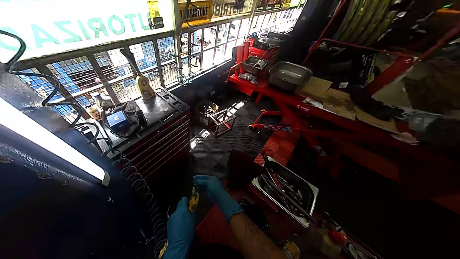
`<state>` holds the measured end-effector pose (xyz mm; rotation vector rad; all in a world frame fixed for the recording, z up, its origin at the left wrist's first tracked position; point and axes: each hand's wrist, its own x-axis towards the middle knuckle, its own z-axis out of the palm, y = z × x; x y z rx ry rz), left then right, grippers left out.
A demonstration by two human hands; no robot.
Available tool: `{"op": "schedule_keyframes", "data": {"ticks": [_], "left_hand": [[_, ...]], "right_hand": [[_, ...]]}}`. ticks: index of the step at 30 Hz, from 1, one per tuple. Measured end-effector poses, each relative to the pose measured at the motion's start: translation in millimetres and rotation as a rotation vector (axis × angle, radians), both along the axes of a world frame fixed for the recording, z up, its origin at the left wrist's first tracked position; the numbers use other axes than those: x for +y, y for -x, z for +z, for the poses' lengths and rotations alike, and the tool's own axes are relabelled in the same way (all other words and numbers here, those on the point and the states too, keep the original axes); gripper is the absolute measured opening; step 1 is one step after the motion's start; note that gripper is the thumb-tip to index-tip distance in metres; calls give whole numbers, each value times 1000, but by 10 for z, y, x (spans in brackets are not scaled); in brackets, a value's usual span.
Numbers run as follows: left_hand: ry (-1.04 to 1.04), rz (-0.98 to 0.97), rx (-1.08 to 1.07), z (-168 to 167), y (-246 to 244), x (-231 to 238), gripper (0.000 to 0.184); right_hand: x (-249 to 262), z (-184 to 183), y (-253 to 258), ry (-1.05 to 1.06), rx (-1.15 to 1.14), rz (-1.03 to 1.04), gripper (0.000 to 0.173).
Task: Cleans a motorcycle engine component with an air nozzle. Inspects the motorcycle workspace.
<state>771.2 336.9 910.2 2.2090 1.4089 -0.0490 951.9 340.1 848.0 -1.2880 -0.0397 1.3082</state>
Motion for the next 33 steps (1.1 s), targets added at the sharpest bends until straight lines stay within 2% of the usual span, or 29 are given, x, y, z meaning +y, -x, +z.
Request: {"op": "schedule_keyframes", "data": {"ticks": [4,8,11,15,18,21,25,28,31,33], "left_hand": [[60,-155,5,167,19,-162,36],[9,-100,8,-45,58,-74,36],[119,-275,77,16,68,-154,32],[77,-183,96,-206,61,-59,31],[72,-247,107,-123,94,-126,31],[102,-195,124,-156,61,-56,32],[50,-228,87,-141,2,-91,29],[120,-188,162,-196,-49,-41,33],[139,-223,147,-87,-61,-143,32],[153,-190,154,-163,-64,-129,34]], "right_hand": [[8,77,-5,-2,-25,46,19],[-26,73,-82,-33,66,19,20],[-47,63,-121,-37,214,-51,20],[-43,34,-131,-20,267,-99,20],[-60,-49,-83,18,259,-118,20],[-94,-52,-68,14,255,-98,22],[-123,-58,10,-4,283,-86,23],[-124,-78,-6,-12,290,-85,23],[-158,-72,10,11,242,-50,24],[-201,-93,9,13,240,-42,23]]}}
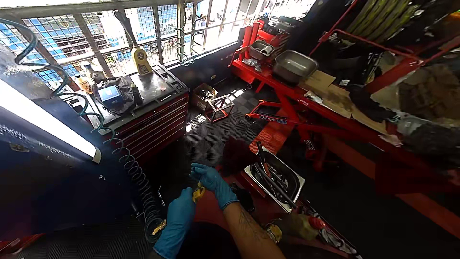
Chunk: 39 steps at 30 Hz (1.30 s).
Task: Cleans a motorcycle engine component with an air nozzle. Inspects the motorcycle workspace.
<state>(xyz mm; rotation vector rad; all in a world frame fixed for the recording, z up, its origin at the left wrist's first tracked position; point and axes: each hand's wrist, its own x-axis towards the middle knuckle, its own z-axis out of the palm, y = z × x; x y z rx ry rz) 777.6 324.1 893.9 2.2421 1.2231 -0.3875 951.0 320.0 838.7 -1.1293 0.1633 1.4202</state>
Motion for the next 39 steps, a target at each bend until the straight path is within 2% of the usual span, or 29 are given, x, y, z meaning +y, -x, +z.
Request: {"op": "schedule_keyframes", "data": {"ticks": [3,5,7,9,12,16,19,21,25,28,31,35,39], "left_hand": [[-15,21,22,-5,14,98,35],[-53,-3,-29,106,64,52,32],[-101,23,-79,88,124,88,31],[-88,22,-38,62,194,176,33],[-24,-69,-23,257,246,208,35],[-68,-27,-34,97,414,506,40],[3,-161,-24,241,549,659,43],[42,-267,-43,364,642,652,44],[-33,-279,13,386,755,794,39],[-15,-312,-65,467,727,684,36],[-19,-251,4,362,682,745,38],[-18,-278,-99,510,654,683,36],[-4,-239,20,437,716,889,39]], "right_hand": [[-17,-51,-34,28,-70,52,21],[-54,-80,-15,48,-230,131,18],[-81,-43,26,11,-501,289,16],[-103,13,94,-7,-865,530,16],[-86,71,135,-16,-1303,869,25],[-111,20,165,-326,-1782,1152,25],[-96,113,187,-535,-2066,1241,17],[-97,123,183,-617,-2175,1187,17],[-62,157,105,-789,-2314,1187,17],[-80,227,172,-881,-2287,1240,15],[-75,256,177,-944,-2322,1218,18],[-107,375,250,-934,-2152,1214,16],[-123,378,204,-1039,-2336,1179,19]]}}
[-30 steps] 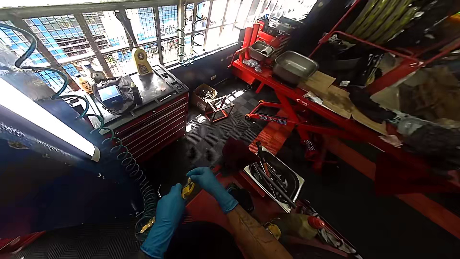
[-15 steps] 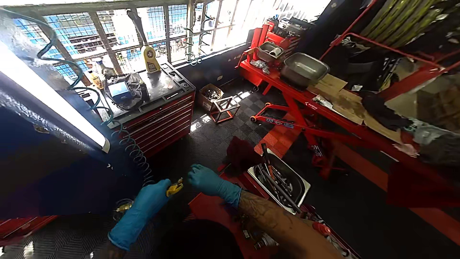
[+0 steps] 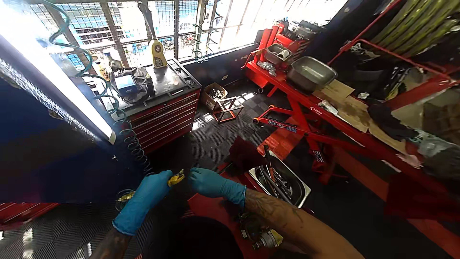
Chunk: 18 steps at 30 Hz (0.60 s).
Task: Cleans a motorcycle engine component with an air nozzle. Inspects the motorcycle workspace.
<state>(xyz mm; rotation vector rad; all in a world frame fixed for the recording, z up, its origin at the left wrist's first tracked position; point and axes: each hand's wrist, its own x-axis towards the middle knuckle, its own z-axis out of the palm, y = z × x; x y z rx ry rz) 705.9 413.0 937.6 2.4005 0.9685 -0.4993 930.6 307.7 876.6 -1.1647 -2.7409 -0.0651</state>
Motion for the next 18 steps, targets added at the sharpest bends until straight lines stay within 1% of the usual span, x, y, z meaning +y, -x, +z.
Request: {"op": "schedule_keyframes", "data": {"ticks": [3,8,11,13,15,18], "left_hand": [[19,-34,-37,35,63,-34,39],[47,50,-34,-60,122,-20,42],[69,30,-113,33,138,-197,42],[66,38,-109,-1,118,-222,40],[59,33,-111,-17,112,-240,37],[44,22,-189,56,66,-264,37]], "right_hand": [[-33,-1,12,-20,18,23,18],[31,55,-61,-8,16,-25,20],[43,13,-71,12,80,-143,18],[88,-7,-137,0,77,-208,23],[88,-31,-163,-5,33,-201,23],[68,-50,-198,11,13,-177,19]]}}
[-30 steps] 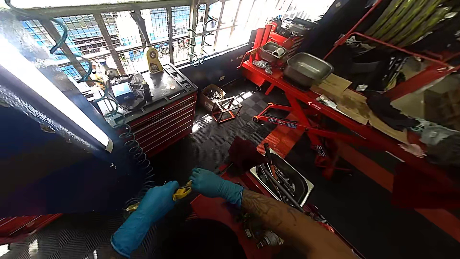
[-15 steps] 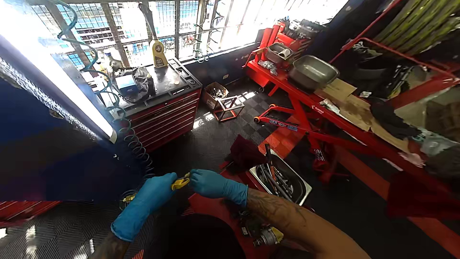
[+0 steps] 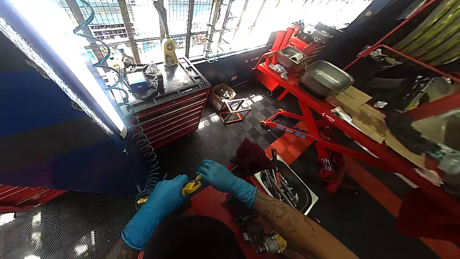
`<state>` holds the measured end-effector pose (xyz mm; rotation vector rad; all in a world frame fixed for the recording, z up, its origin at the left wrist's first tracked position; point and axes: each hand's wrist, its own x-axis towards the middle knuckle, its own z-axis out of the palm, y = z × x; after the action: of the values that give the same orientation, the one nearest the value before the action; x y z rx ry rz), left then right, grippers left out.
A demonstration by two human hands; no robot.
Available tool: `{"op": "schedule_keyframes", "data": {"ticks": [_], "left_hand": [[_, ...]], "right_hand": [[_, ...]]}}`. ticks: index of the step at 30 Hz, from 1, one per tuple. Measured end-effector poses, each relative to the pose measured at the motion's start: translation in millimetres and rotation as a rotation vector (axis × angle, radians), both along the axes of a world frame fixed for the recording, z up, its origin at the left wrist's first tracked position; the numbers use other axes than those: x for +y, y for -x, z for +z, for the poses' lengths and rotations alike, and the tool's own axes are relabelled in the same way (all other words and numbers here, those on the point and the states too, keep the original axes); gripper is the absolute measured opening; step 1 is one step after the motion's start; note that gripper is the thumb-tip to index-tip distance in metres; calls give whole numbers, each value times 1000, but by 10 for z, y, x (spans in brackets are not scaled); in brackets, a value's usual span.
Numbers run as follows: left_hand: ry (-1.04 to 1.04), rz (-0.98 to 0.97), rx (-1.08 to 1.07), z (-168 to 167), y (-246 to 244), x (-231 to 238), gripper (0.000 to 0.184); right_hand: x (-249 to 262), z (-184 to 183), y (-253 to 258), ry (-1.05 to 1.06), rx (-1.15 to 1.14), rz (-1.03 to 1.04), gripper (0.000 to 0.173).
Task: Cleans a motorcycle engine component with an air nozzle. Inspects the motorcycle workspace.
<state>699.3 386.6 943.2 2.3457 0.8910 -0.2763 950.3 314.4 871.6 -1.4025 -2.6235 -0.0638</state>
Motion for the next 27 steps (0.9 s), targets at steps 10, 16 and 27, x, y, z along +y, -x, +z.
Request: {"op": "schedule_keyframes", "data": {"ticks": [10,16,27], "left_hand": [[5,87,29,-209,-137,166,36],[166,835,-535,-300,-279,564,37],[131,1292,-1095,594,-617,2174,52]], "right_hand": [[62,73,-131,-26,27,-34,23],[180,14,-95,-87,349,-387,33],[-125,-441,159,89,797,-790,24]]}}
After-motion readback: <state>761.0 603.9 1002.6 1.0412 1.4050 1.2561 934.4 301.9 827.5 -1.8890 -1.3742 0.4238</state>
